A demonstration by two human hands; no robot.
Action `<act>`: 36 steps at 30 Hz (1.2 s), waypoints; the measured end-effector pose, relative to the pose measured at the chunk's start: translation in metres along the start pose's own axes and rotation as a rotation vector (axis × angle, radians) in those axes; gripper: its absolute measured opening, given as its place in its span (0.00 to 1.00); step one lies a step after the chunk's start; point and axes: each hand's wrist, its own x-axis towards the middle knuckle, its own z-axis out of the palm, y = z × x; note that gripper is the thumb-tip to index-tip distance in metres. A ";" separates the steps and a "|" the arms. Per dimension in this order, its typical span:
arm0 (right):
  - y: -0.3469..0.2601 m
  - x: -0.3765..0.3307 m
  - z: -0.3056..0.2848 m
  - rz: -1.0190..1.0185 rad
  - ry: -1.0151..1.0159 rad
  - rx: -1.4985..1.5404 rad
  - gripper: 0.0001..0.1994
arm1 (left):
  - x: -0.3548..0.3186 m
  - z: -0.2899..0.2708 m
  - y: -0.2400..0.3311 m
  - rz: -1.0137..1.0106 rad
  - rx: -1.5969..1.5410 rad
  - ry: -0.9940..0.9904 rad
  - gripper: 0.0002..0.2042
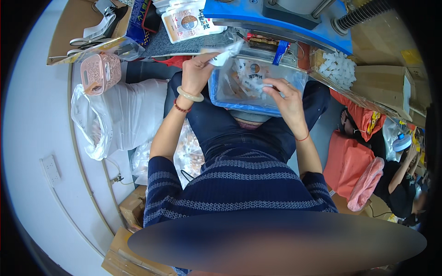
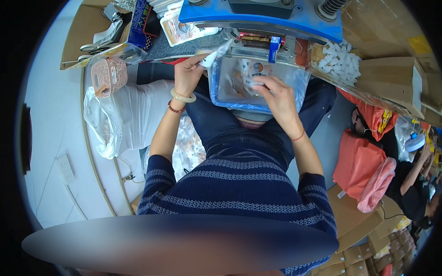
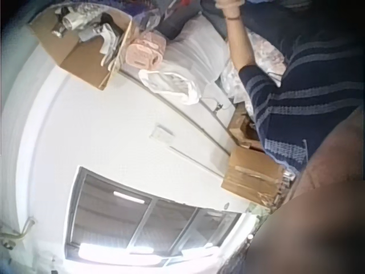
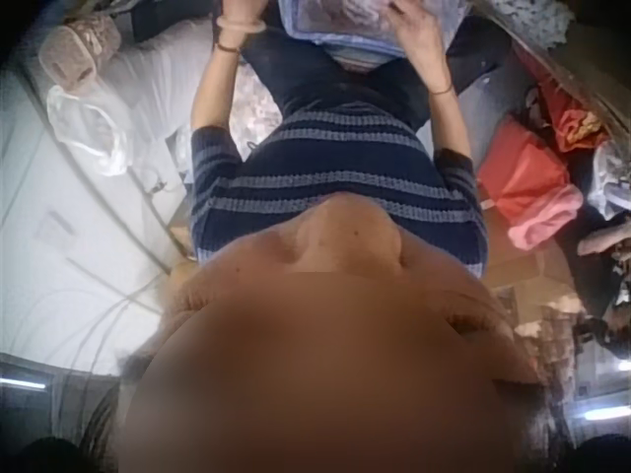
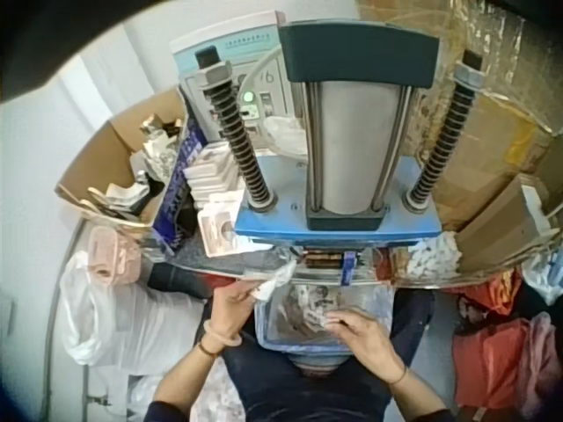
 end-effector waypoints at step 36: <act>0.046 0.048 -0.106 0.182 0.468 -0.345 0.15 | 0.030 0.002 -0.062 0.460 0.479 -0.071 0.26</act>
